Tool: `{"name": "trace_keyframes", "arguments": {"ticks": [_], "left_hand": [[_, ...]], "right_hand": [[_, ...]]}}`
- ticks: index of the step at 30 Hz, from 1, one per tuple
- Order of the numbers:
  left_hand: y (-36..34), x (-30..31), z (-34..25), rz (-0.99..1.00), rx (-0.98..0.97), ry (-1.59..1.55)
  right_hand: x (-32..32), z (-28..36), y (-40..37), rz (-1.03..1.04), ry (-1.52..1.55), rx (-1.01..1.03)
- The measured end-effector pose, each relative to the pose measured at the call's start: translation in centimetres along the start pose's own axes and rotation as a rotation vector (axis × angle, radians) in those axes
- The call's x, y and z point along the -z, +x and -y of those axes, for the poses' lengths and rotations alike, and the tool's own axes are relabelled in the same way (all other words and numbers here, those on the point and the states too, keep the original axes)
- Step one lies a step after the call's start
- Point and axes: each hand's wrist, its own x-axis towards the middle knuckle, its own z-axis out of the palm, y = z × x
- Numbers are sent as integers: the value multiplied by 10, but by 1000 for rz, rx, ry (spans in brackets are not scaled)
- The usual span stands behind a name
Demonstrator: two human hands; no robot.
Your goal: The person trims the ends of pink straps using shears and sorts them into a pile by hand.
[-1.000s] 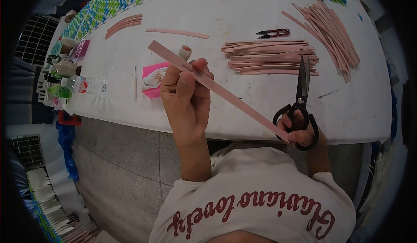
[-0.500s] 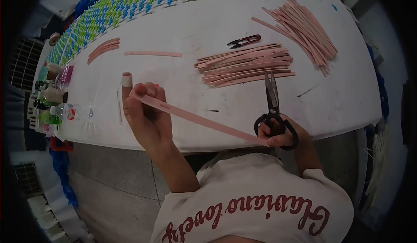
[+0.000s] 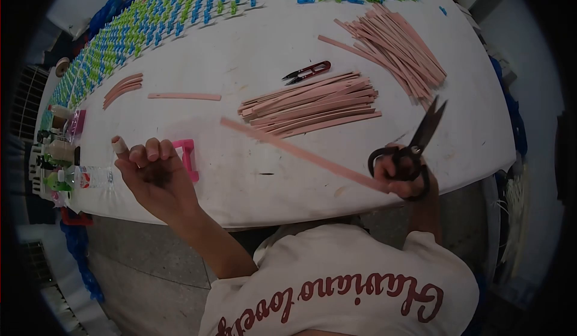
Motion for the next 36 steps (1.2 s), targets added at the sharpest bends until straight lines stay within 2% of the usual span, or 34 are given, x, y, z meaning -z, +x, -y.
{"name": "trace_keyframes", "arguments": {"ticks": [2, 4, 8, 10, 12, 13, 15, 19, 21, 25, 27, 29, 31, 32, 34, 35, 36], "left_hand": [[-2, -7, 8, 7, 28, 20], [-6, -13, 16, 10, 48, 41], [-12, -14, 27, 62, 133, 116], [-12, -13, 30, 81, 162, 159], [-10, -11, 34, 178, 63, 475], [-10, -9, 36, 177, 55, 476], [-12, -6, 39, 192, 44, 566], [-6, -2, 42, 209, 63, 612], [-7, -5, 46, 150, 97, 634], [-9, -8, 65, 132, 178, 703], [-8, -3, 84, 383, 264, 958], [-7, -13, 112, 598, 278, 1244], [-13, -19, 151, 768, 83, 1310], [-14, -19, 165, 769, 86, 1301], [-15, -24, 191, 961, -151, 1521], [-17, -24, 200, 975, -153, 1496], [-18, -23, 207, 1099, -179, 1539]], "right_hand": [[28, 6, 3, -51, -131, 269], [51, 27, 13, -154, -272, 430], [76, 78, 37, -425, -512, 310], [118, 70, 50, -457, -585, 306], [143, 64, 62, -710, -784, 169], [147, 60, 63, -705, -784, 175], [148, 52, 66, -898, -750, 14], [165, 32, 67, -973, -802, 29], [165, 34, 68, -1042, -975, -7], [190, 22, 69, -1072, -975, -13], [194, 22, 66, -1155, -1046, 75], [195, 21, 66, -1206, -1101, 22], [194, 21, 68, -1264, -1157, -33], [189, 21, 68, -1295, -1185, 19], [181, 27, 64, -1356, -1220, 68], [176, 31, 63, -1372, -1193, 70], [175, 35, 61, -1387, -1166, 71]]}}
